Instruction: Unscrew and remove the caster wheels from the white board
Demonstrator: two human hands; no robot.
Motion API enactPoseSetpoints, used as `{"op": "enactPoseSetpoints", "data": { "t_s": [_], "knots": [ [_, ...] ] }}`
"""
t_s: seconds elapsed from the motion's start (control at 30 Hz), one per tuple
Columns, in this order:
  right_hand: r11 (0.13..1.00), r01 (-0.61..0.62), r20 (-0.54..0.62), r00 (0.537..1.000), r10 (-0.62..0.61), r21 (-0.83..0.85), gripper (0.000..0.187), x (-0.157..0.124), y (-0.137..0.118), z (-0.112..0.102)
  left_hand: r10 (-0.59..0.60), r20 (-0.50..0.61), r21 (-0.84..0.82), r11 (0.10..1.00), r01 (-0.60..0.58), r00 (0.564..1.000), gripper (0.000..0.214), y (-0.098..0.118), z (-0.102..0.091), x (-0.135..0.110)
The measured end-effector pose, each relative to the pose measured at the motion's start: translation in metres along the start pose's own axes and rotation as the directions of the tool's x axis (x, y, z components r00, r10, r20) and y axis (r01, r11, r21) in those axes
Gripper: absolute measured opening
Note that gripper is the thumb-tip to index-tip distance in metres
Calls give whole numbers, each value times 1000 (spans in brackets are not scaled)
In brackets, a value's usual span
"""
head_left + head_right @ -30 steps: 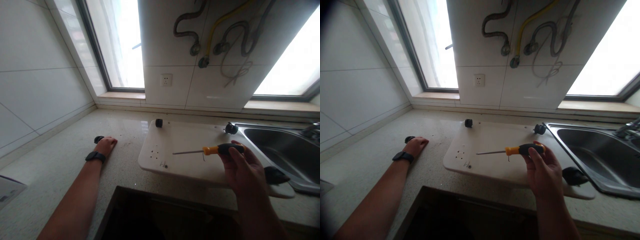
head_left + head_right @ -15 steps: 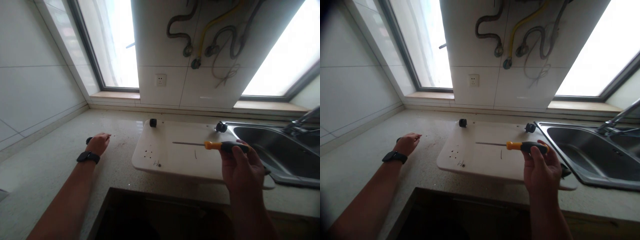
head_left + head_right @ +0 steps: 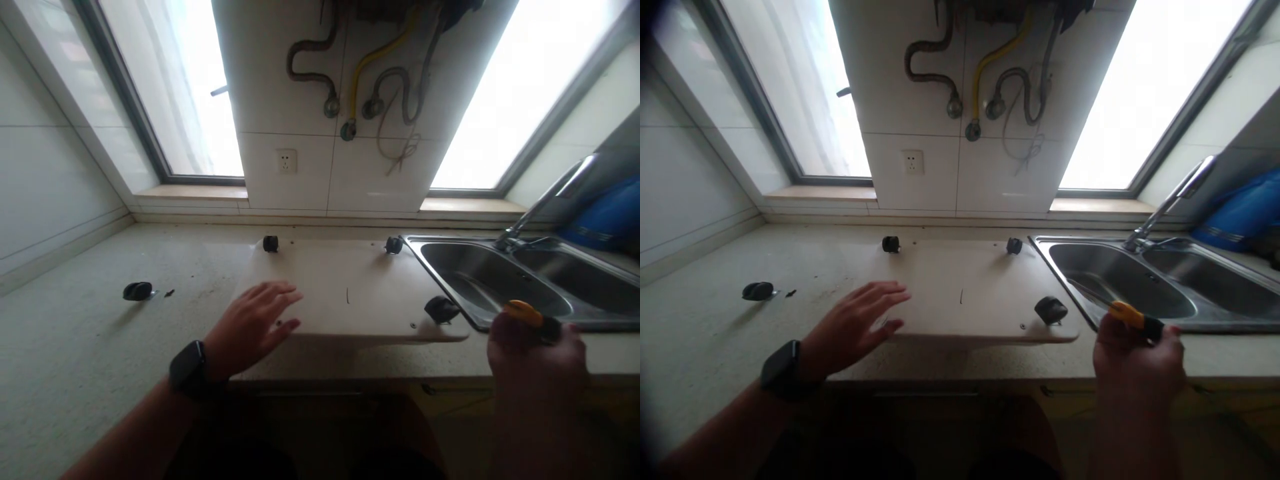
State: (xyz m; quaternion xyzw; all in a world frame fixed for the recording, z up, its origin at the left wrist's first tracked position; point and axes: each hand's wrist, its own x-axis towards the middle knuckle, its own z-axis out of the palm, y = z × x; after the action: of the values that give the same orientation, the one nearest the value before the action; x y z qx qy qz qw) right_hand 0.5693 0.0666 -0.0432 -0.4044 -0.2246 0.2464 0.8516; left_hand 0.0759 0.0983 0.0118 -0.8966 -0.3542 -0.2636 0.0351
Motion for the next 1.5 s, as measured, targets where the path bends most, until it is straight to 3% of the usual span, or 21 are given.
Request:
{"op": "enactPoseSetpoints", "data": {
  "t_s": [0.13, 0.27, 0.47, 0.63, 0.77, 0.87, 1.03, 1.13, 1.23, 1.33, 1.5],
  "knots": [
    [978, -195, -6, 981, 196, 71, 21, 14, 23, -16, 130, 93, 77, 988, -137, 987, 66, 35, 38, 5],
    [942, -323, 106, 944, 313, 92, 33, 10, 42, -13, 145, 96, 177, 971, -161, 985, 52, 35, 58, 3],
    [862, -497, 259, 849, 459, 99, 43, -19, 37, 2, 122, 91, 240, 961, -140, 988, 50, 15, 53, -9],
    [787, -611, 326, 763, 558, 83, 39, -67, 21, 22, 12, 124, 266, 963, -45, 992, 51, -12, 41, -25],
    [775, -628, 339, 746, 572, 74, 39, -115, 14, 41, -122, 57, 346, 934, 95, 991, 52, -30, 39, -36],
    [802, -590, 304, 784, 542, 92, 37, -148, 14, 55, -221, -19, 383, 899, 211, 975, 56, -31, 41, -38],
    [830, -548, 279, 817, 504, 106, 35, -191, 17, 75, -269, -18, 215, 939, 267, 963, 71, 4, 40, -33],
    [841, -534, 284, 823, 492, 91, 38, -210, 16, 84, -262, -22, 68, 962, 263, 965, 60, 33, 41, -28],
    [833, -549, 322, 803, 503, 66, 42, -223, 15, 91, -262, 25, -70, 962, 263, 965, 48, 49, 47, -27],
    [824, -566, 367, 773, 518, 30, 45, -229, 16, 93, -270, 43, -128, 953, 273, 962, 48, 46, 58, -30],
    [806, -592, 435, 724, 536, -6, 46, -235, 21, 94, -242, 17, -142, 960, 242, 970, 50, 21, 70, -35]
  ]
}}
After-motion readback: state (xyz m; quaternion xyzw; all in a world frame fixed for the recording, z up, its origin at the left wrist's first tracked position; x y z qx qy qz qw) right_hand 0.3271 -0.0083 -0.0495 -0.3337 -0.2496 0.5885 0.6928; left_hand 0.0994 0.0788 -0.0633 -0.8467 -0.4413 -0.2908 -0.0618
